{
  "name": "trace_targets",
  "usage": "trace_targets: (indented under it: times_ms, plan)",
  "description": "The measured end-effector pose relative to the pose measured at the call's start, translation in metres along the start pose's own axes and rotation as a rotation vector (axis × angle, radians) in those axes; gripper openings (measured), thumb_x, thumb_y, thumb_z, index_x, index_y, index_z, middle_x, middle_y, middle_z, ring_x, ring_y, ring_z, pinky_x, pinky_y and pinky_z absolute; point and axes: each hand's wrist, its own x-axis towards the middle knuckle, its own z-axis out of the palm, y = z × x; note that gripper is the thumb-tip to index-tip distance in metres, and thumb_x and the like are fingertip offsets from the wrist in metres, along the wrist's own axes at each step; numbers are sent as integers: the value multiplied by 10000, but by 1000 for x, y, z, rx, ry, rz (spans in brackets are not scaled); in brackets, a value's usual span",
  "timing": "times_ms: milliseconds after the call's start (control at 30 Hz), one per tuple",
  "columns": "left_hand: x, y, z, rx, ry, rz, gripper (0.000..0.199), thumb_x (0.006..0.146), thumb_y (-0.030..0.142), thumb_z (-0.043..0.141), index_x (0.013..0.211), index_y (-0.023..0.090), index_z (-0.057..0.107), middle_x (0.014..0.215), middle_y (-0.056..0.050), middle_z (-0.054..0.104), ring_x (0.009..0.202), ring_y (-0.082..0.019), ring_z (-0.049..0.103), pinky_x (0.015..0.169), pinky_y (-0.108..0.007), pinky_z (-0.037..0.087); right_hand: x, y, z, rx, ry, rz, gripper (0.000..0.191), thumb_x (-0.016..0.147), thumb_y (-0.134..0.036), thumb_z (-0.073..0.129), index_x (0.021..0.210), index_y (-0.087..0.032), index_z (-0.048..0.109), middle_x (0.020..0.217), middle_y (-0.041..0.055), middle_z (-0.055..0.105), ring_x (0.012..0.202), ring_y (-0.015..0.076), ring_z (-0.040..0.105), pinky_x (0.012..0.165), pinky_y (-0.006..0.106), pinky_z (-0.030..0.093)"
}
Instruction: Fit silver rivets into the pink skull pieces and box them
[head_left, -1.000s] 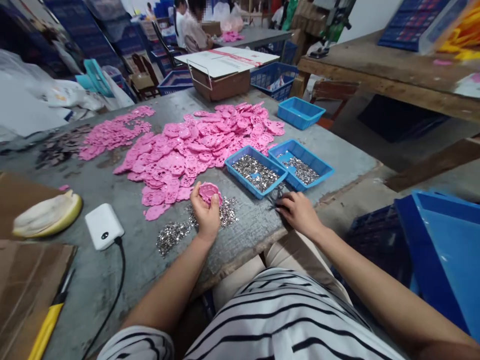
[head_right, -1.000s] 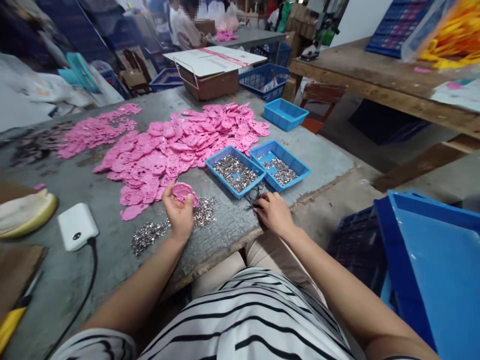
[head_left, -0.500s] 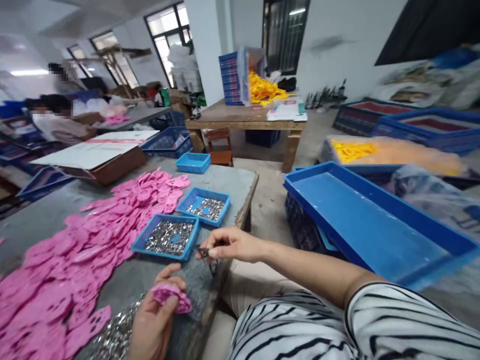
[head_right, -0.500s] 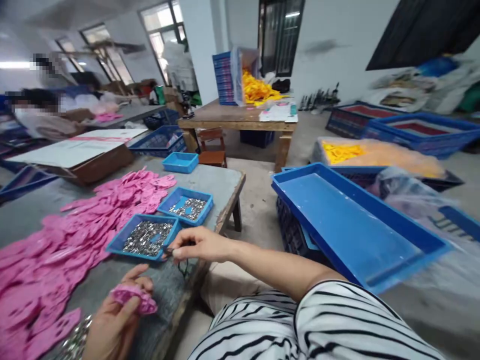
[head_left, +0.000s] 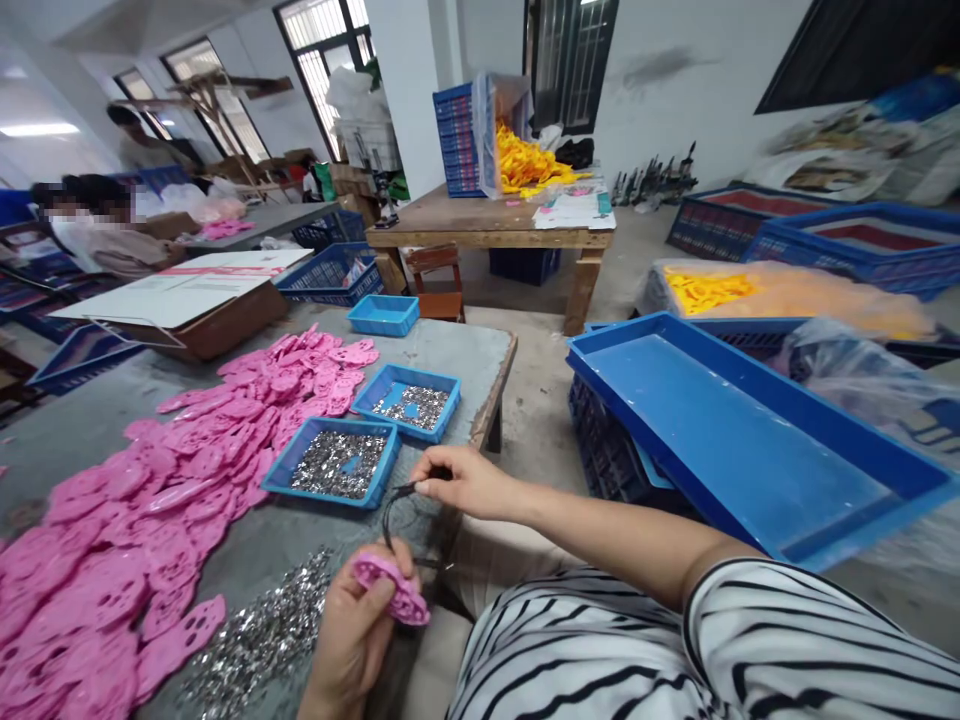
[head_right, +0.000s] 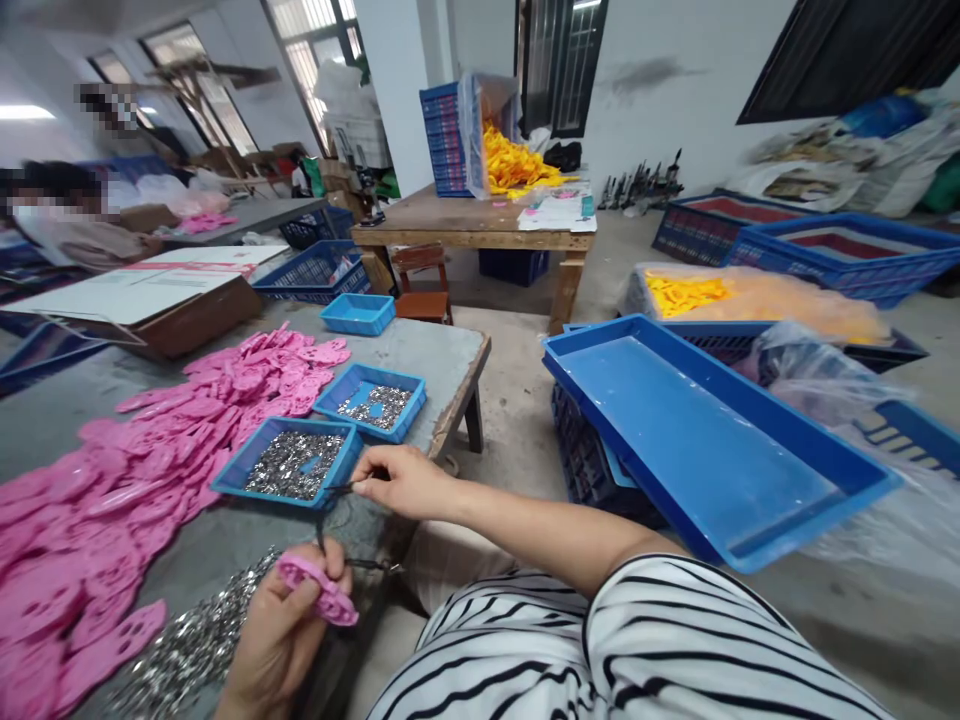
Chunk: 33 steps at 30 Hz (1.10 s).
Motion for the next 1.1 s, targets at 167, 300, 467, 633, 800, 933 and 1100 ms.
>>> trace_targets:
  times_ms: [167,300,467,633,800,933,1100]
  plan:
    - [8,1,-9,-148,137,92,397,458,323,887,576,165,542,564,31,457,490,-88,447,440,-198,416,-10,18,16,-17,-314,219,475,853,-82,497,1294,-249,549,1069,8,620,523,22,475,539,167,419]
    - [12,-4,-11,-154,202,51,444,418,338,896,575,165,519,588,30,462,514,-90,441,462,-207,440,-22,37,34,191,-359,360,484,886,-249,583,1358,-225,479,996,12,590,506,11,488,529,158,442]
    - [17,-13,-16,-78,292,-22,480,331,351,914,587,169,550,646,17,510,586,-109,493,513,-222,486,-25,50,38,170,-309,415,601,794,-337,715,1326,-153,504,689,-61,548,502,54,510,517,165,441]
    - [17,-18,-23,15,189,-116,438,350,346,913,586,173,587,652,10,532,599,-119,527,540,-235,497,-39,49,20,-180,-177,331,243,825,-239,673,1055,-163,683,605,-70,558,597,60,523,573,135,394]
    - [11,-23,-19,229,49,-198,391,400,390,895,615,162,660,735,-59,651,693,-193,611,622,-287,522,-57,55,1,-450,-99,310,89,839,-230,641,829,-165,701,585,-67,586,565,63,534,570,143,407]
    - [3,-27,-8,465,-61,-162,372,524,470,826,640,138,705,1031,-176,701,971,-289,627,703,-269,507,-83,58,-66,-709,242,475,149,876,-174,537,868,-170,686,750,-1,659,719,121,606,678,207,466]
    - [-2,-33,-3,444,-27,-205,379,567,488,800,677,156,654,785,-126,723,807,-247,649,708,-291,505,-153,60,-188,-1059,760,838,326,904,-196,434,1159,-86,606,1045,232,619,959,286,626,812,420,463]
